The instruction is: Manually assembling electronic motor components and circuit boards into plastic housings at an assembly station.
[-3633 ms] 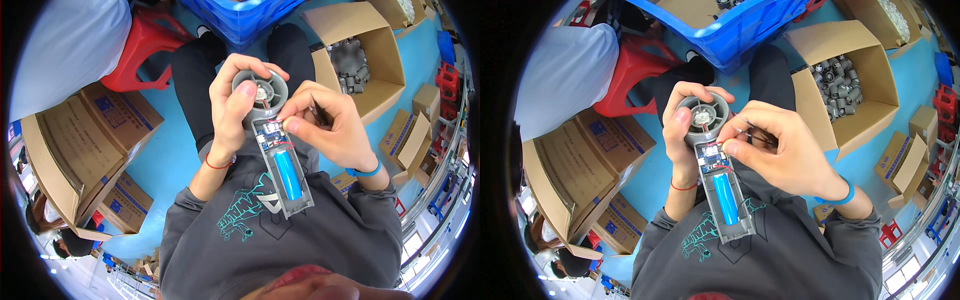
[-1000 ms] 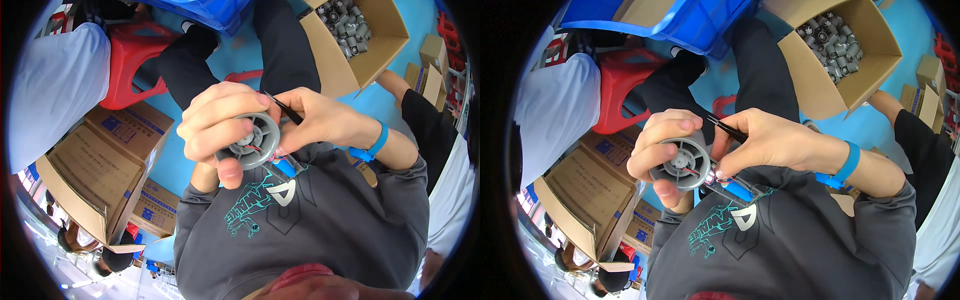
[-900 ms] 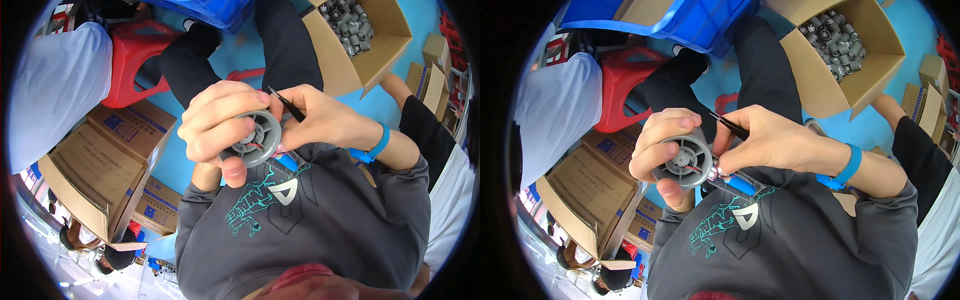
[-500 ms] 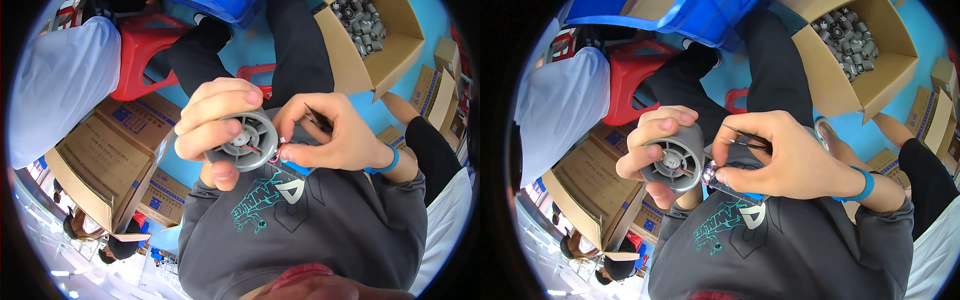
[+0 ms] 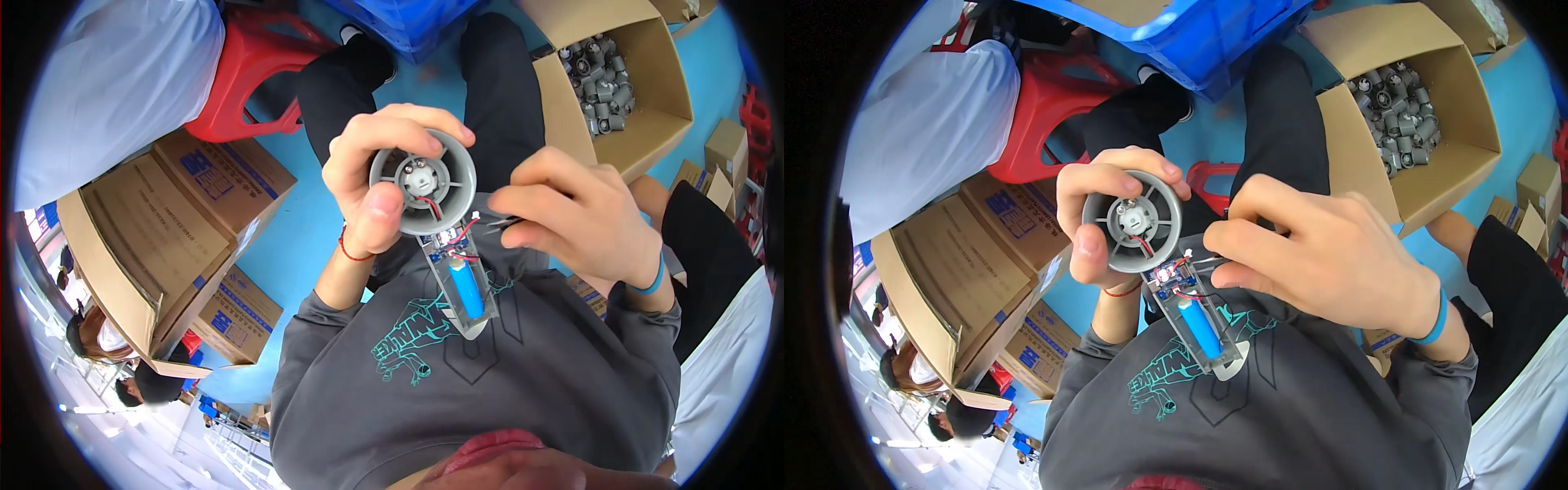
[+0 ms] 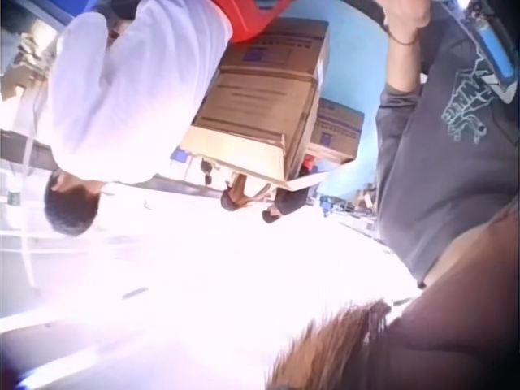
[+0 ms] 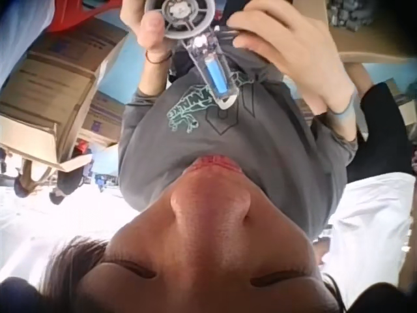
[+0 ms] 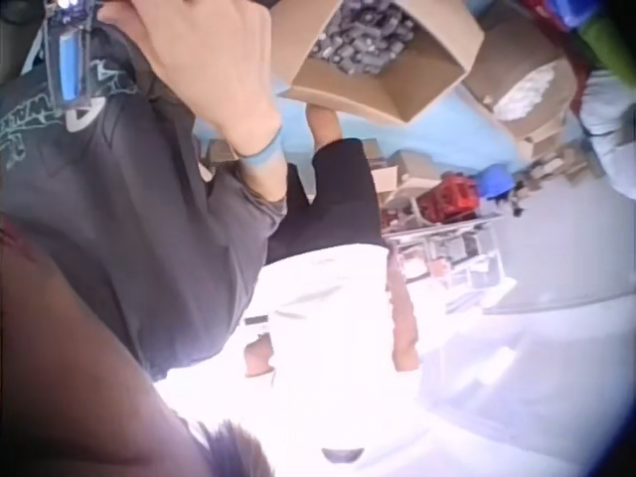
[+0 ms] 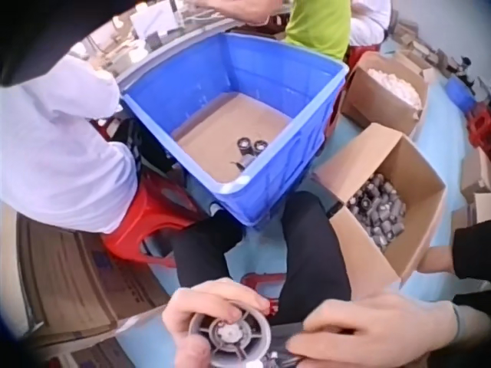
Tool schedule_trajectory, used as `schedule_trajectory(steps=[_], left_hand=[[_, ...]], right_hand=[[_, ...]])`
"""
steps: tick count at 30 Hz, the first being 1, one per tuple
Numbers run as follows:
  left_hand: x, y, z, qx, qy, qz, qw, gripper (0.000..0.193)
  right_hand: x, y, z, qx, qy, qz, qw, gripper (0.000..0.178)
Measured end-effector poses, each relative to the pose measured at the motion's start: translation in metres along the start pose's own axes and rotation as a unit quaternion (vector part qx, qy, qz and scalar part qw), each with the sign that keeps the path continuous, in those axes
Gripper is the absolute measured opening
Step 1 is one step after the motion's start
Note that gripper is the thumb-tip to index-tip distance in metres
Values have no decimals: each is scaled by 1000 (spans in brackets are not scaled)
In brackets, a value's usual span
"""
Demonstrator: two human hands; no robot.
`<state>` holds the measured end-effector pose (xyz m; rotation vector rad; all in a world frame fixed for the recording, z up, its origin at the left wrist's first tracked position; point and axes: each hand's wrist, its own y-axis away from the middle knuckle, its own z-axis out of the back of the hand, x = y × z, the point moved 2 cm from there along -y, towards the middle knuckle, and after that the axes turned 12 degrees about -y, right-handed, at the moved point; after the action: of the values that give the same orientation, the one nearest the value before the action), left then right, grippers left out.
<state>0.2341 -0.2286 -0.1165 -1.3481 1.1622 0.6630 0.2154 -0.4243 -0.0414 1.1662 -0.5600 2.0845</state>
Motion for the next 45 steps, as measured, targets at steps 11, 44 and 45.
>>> schedule_trajectory(steps=[11, 44, 45], left_hand=[[4, 1, 4, 6, 8, 29, 1000, 37], [12, 3, 2, 91, 192, 214, 954, 40], [11, 4, 0, 95, 201, 222, 949, 39]], right_hand=[[10, -16, -1, 76, 151, -10, 986, 32], [-1, -15, -14, 108, -210, -146, 961, 19], [-1, -16, -14, 103, -193, -138, 966, 20]])
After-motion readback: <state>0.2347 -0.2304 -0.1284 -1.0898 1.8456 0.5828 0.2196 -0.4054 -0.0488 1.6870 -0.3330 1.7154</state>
